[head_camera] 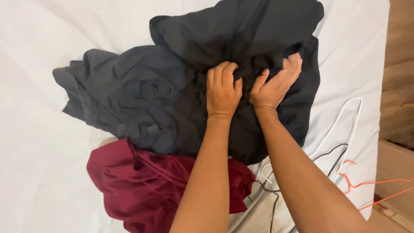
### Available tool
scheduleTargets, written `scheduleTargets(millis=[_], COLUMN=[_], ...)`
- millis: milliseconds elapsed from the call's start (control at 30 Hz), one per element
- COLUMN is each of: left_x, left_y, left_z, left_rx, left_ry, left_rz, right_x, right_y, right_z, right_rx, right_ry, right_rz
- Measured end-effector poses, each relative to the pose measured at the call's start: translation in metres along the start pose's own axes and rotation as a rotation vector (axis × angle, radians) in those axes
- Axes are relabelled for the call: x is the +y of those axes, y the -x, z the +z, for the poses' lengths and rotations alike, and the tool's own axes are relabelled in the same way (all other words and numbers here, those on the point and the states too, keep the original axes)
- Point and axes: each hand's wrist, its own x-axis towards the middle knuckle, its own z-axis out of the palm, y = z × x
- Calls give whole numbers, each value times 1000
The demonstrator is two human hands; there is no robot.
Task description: The recorder takes clothes from a bed and puts them on hangers.
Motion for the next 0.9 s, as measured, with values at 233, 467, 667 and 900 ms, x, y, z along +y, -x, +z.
scheduleTargets(millis=[233, 467, 667, 900], left_x=[-7, -8, -9, -12], left_y=[1, 2, 3, 7], left_z=[6, 7, 6, 6], left_rx=[-30, -1, 20, 8], left_ry=[-33, -54, -36, -55], left_rz=[32, 64, 83, 75], right_x=[-8, -13, -18, -30], right_y=[-6, -5, -2, 20], right_z=[-7, -17, -30, -52], right_rx=[5, 40, 85, 70], right_ry=[-52, -148, -182, -215], right_rz=[12, 32, 21, 46])
